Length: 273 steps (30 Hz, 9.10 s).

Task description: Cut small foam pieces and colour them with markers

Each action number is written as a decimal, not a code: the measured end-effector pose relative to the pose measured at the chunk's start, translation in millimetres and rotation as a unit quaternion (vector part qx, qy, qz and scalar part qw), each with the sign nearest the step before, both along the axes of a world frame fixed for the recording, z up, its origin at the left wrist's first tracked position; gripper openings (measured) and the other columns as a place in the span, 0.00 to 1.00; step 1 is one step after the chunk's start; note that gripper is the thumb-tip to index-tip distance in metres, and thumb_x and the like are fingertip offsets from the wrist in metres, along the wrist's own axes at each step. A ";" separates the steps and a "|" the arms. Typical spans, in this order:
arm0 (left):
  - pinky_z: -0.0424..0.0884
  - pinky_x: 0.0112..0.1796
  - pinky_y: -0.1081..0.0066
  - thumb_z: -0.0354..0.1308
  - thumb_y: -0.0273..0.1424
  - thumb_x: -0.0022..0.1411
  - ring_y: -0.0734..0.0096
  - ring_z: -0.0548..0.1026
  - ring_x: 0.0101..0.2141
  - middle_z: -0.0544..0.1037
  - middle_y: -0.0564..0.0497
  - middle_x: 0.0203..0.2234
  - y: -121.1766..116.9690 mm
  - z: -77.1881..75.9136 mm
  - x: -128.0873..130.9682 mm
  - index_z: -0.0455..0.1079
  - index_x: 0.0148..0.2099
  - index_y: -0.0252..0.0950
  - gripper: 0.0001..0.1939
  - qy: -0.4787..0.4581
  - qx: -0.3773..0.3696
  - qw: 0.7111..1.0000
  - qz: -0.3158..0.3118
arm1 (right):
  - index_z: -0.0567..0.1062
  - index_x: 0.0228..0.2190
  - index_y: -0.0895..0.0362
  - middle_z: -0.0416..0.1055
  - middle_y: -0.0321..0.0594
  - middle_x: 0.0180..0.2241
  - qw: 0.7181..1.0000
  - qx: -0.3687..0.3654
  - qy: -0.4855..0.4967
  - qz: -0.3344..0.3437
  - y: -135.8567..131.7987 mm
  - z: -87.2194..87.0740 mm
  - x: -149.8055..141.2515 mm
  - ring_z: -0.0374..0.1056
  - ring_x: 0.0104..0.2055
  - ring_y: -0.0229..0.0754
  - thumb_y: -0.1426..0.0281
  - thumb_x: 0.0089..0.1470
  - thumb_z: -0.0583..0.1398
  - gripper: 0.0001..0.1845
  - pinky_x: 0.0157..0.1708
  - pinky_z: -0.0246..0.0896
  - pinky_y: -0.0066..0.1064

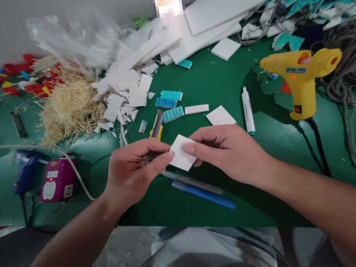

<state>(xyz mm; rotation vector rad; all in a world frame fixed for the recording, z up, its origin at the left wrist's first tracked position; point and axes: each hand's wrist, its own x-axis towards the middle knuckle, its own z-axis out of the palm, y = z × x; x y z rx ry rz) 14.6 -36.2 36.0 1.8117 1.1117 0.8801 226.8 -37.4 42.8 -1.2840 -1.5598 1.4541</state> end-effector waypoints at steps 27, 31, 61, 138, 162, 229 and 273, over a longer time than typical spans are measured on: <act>0.77 0.44 0.70 0.62 0.33 0.71 0.66 0.82 0.42 0.84 0.47 0.40 8.3 -6.0 -15.8 0.73 0.56 0.35 0.14 0.247 0.335 0.909 0.004 | 0.80 0.37 0.50 0.80 0.33 0.27 0.946 0.258 -0.193 -0.027 -0.4 -17.9 17.8 0.71 0.21 0.38 0.68 0.59 0.63 0.04 0.17 0.57 0.31; 0.78 0.47 0.74 0.62 0.26 0.71 0.72 0.83 0.42 0.85 0.50 0.40 5.7 -9.0 -8.5 0.73 0.50 0.36 0.07 0.162 0.392 0.905 -0.034 | 0.80 0.40 0.53 0.83 0.35 0.31 0.931 0.310 -0.191 0.012 -2.8 -19.0 15.0 0.76 0.26 0.38 0.70 0.61 0.61 0.07 0.20 0.62 0.28; 0.74 0.34 0.65 0.58 0.33 0.67 0.57 0.83 0.37 0.84 0.47 0.37 7.7 0.8 -25.1 0.77 0.50 0.38 0.13 0.523 0.157 0.837 0.029 | 0.80 0.46 0.62 0.80 0.55 0.50 0.770 0.468 -0.428 0.069 1.7 -29.6 22.5 0.75 0.51 0.55 0.67 0.63 0.57 0.16 0.46 0.66 0.43; 0.59 0.19 0.68 0.50 0.24 0.70 0.71 0.71 0.18 0.73 0.55 0.26 -40.9 36.4 -22.1 0.68 0.69 0.38 0.28 0.568 0.235 0.780 -0.116 | 0.80 0.46 0.65 0.80 0.56 0.44 0.771 0.463 -0.429 0.085 -3.9 -44.3 17.1 0.73 0.44 0.52 0.68 0.67 0.57 0.17 0.44 0.69 0.42; 0.75 0.31 0.75 0.59 0.29 0.55 0.71 0.79 0.35 0.81 0.51 0.41 28.6 -1.4 5.7 0.68 0.40 0.37 0.09 0.008 -0.095 0.995 0.011 | 0.58 0.70 0.56 0.80 0.50 0.52 0.822 0.461 -0.335 -0.007 -6.6 -21.6 15.5 0.78 0.50 0.50 0.69 0.64 0.60 0.36 0.40 0.76 0.39; 0.70 0.21 0.68 0.49 0.26 0.74 0.70 0.80 0.25 0.83 0.53 0.36 -22.5 17.3 -11.5 0.62 0.68 0.35 0.22 0.406 0.251 0.870 -0.126 | 0.81 0.45 0.56 0.81 0.50 0.48 0.795 0.421 -0.434 0.055 5.2 -39.2 27.7 0.75 0.49 0.55 0.63 0.62 0.63 0.13 0.43 0.69 0.46; 0.70 0.22 0.64 0.53 0.26 0.73 0.69 0.78 0.23 0.81 0.55 0.34 -25.6 16.7 -10.5 0.68 0.66 0.35 0.22 0.437 0.272 0.850 -0.112 | 0.74 0.58 0.61 0.79 0.53 0.56 0.825 0.450 -0.330 0.085 13.8 -43.5 19.7 0.73 0.60 0.56 0.67 0.62 0.59 0.24 0.65 0.60 0.58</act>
